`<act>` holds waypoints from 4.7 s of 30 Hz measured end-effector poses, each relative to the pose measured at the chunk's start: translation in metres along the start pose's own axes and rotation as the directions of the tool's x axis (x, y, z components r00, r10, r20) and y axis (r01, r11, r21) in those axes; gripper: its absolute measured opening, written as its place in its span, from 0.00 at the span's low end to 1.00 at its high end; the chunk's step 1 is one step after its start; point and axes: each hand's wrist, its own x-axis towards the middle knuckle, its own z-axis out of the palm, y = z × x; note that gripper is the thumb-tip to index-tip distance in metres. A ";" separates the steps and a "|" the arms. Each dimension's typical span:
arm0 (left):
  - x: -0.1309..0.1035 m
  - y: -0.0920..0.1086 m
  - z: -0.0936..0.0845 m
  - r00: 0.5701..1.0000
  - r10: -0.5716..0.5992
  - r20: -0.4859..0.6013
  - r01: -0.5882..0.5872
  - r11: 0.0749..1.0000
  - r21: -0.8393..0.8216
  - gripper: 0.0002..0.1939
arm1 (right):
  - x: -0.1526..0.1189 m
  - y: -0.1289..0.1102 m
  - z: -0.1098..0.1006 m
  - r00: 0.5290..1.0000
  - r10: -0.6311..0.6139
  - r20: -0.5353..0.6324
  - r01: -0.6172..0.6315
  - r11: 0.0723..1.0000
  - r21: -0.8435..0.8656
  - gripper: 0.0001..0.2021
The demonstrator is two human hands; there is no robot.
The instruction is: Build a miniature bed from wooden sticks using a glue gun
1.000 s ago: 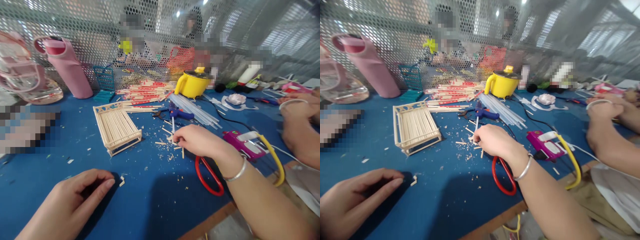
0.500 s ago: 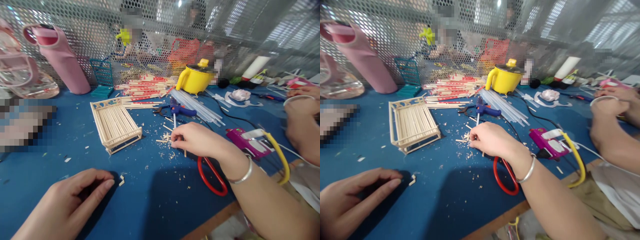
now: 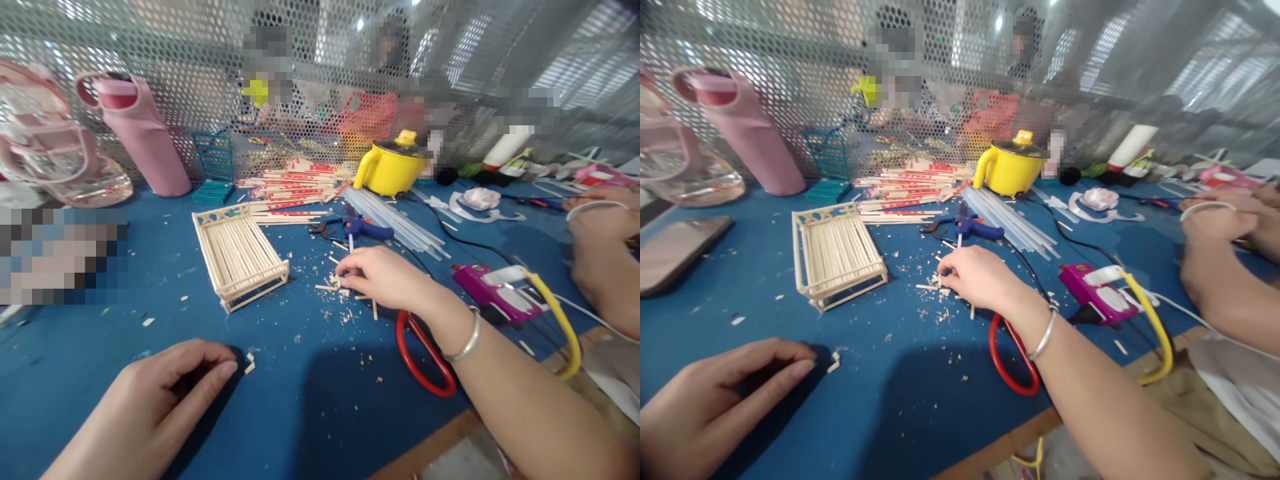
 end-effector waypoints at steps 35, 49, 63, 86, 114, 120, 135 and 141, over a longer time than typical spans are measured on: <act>0.004 0.023 -0.013 0.998 -0.002 0.065 0.005 0.999 -0.047 0.14 | 0.089 -0.026 0.031 0.988 -0.115 -0.101 0.118 0.993 0.024 0.09; 0.000 0.021 -0.014 0.984 0.179 -0.004 -0.179 0.984 0.016 0.10 | 0.056 -0.031 0.008 0.988 0.033 -0.151 -0.027 0.999 0.046 0.09; -0.001 0.023 -0.011 0.986 0.155 0.060 -0.155 0.988 0.001 0.08 | 0.081 -0.026 0.008 0.997 -0.042 0.060 0.038 0.998 0.055 0.07; 0.000 0.024 -0.003 0.985 0.169 -0.048 -0.164 0.982 0.092 0.09 | -0.012 -0.093 0.027 0.937 -0.312 0.155 0.278 0.938 0.207 0.07; -0.001 0.025 -0.006 0.989 0.089 -0.121 -0.089 0.996 0.002 0.08 | -0.019 -0.097 0.031 0.929 -0.367 0.047 0.352 0.915 0.196 0.07; 0.000 0.020 -0.008 0.992 0.036 -0.125 -0.044 0.997 -0.063 0.09 | -0.024 -0.046 -0.029 0.970 -0.138 -0.202 0.115 0.986 -0.122 0.08; 0.004 -0.001 0.006 0.991 -0.007 -0.135 0.011 1.000 0.029 0.19 | -0.015 0.011 -0.018 0.997 0.050 0.059 -0.033 0.966 -0.256 0.10; 0.003 0.003 0.004 0.993 0.034 -0.111 -0.027 0.997 0.067 0.16 | 0.002 -0.005 -0.009 0.980 -0.196 0.047 0.200 0.972 -0.121 0.11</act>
